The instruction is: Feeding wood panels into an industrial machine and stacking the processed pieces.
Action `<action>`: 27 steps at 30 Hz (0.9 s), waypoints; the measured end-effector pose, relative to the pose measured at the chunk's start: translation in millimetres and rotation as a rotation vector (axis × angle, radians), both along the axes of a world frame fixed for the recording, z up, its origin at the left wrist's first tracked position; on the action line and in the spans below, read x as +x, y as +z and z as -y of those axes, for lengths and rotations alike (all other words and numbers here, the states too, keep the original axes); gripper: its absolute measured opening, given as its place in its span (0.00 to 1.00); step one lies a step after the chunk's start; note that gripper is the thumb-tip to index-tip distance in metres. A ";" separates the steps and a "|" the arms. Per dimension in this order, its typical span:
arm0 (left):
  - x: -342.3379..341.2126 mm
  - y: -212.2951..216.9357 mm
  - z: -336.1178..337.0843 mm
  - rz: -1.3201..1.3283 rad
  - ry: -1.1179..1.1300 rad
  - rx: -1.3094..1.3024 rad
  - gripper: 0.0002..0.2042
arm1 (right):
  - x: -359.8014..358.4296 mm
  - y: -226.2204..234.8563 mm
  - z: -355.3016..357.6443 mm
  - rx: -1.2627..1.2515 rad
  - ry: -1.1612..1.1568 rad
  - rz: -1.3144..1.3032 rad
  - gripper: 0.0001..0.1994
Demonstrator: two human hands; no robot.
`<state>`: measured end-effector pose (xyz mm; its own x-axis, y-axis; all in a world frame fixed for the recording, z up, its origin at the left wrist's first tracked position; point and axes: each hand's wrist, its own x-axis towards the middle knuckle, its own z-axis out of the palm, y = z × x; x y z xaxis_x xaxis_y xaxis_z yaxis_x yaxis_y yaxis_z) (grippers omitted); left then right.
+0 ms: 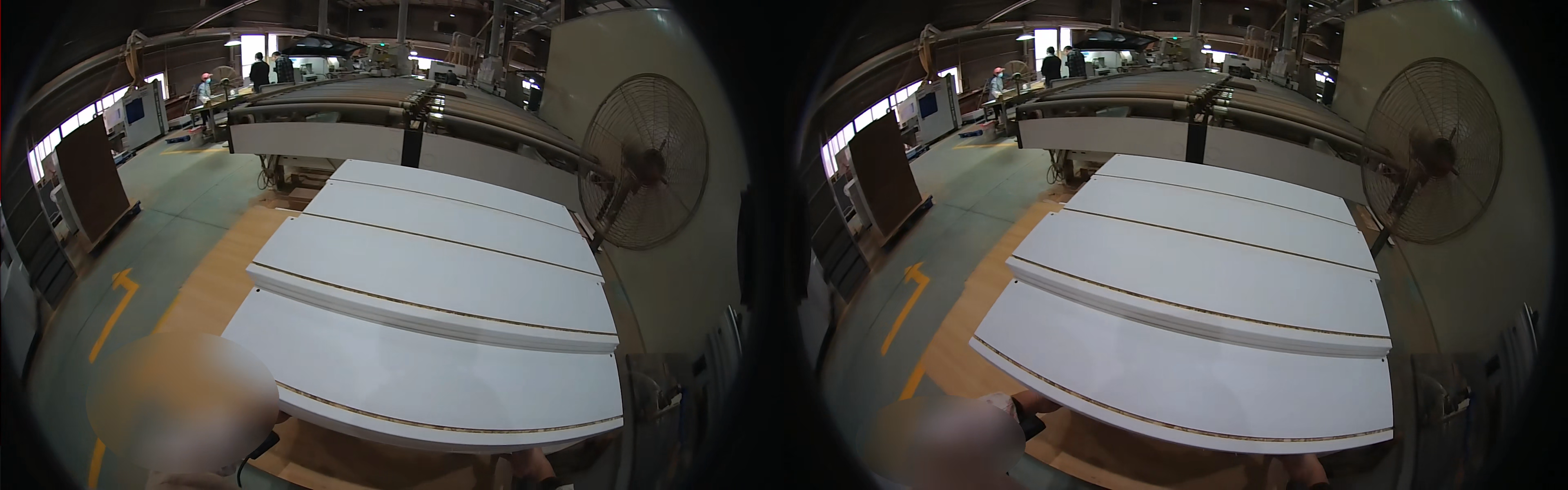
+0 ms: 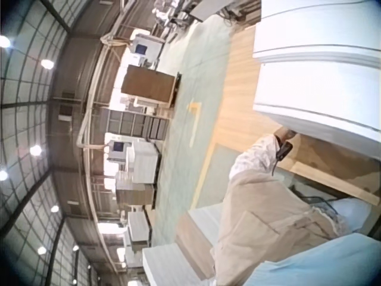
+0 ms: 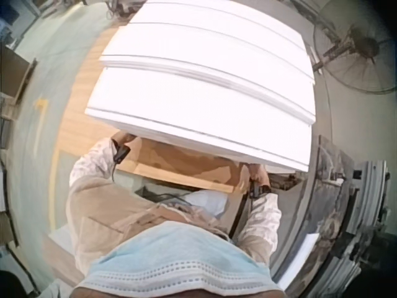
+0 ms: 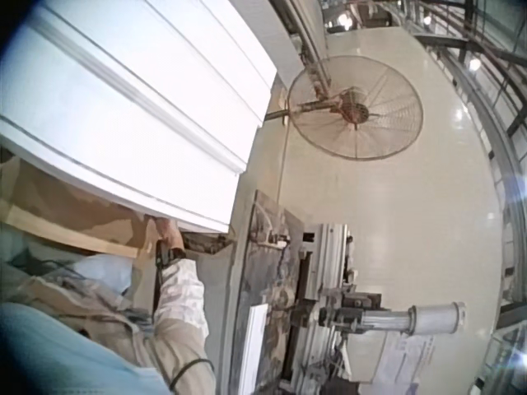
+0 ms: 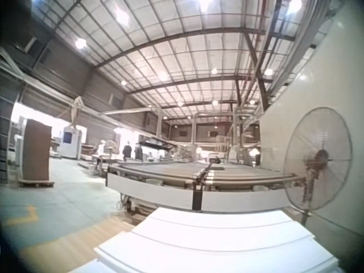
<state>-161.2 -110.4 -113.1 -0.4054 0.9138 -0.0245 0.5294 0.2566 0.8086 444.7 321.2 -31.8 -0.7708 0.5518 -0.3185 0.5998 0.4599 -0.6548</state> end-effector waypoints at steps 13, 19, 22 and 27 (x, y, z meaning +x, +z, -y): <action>-17.3 -26.9 12.0 0.224 -0.059 0.024 0.18 | -38.8 70.5 36.5 0.116 -0.035 -0.060 0.29; -12.2 -18.5 0.3 0.339 -0.056 0.010 0.18 | -29.0 58.3 30.1 0.372 0.132 -0.027 0.23; -13.3 -14.1 -1.2 0.379 -0.064 0.012 0.18 | -24.9 50.4 29.5 0.424 0.113 -0.117 0.26; 14.9 21.2 -27.6 0.451 -0.032 0.030 0.18 | -32.3 47.6 39.2 -0.288 -0.419 -0.489 0.25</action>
<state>-146.3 -82.8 -91.9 -0.3318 0.9287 -0.1657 0.1293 0.2188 0.9672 412.3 282.0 15.9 -0.6040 0.7791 -0.1678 0.2942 0.0223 -0.9555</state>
